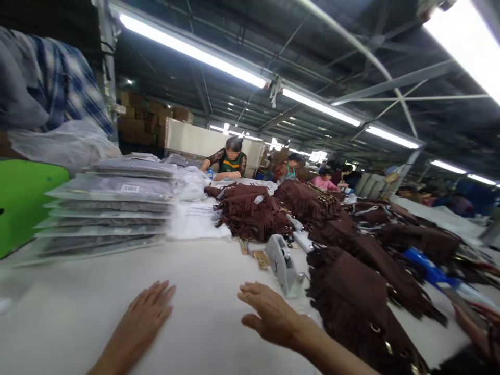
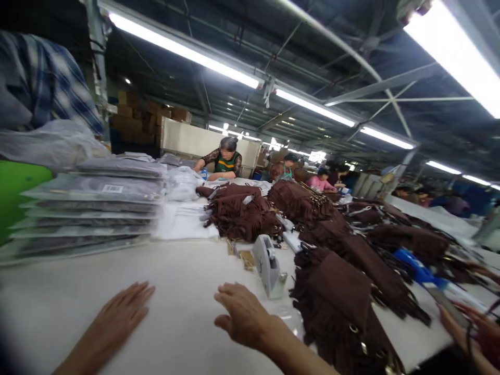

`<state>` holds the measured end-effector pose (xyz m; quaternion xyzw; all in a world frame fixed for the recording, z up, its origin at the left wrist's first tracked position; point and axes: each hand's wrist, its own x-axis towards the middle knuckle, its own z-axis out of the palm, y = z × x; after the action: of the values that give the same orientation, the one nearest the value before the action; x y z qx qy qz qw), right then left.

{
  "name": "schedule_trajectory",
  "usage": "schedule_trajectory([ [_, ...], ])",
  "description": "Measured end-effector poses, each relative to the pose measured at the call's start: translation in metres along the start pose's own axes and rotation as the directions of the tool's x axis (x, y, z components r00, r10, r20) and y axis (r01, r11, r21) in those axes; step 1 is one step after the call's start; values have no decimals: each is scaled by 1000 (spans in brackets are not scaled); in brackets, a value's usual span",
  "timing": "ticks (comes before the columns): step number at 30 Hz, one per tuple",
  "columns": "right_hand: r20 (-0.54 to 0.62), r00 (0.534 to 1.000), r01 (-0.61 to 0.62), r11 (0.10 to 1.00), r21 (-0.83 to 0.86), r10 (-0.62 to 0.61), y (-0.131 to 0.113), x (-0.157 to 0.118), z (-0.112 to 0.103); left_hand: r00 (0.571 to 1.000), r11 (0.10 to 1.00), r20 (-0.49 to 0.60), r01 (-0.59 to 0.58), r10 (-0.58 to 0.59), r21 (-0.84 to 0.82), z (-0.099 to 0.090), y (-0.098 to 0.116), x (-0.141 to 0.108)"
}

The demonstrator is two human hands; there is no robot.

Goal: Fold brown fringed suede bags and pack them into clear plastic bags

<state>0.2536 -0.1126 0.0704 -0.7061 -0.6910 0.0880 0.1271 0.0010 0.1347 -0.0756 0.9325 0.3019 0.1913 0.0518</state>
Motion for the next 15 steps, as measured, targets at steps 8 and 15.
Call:
schedule_trajectory([
  [8, -224, 962, -152, 987, 45, 159, 30, -31, -70, 987, 994, 120, 109, -109, 10, -41, 28, 7],
  [15, -363, 920, -264, 919, -294, 148, 72, 137, -111, 934, 925, -9, 356, -358, 130, -15, 34, 36],
])
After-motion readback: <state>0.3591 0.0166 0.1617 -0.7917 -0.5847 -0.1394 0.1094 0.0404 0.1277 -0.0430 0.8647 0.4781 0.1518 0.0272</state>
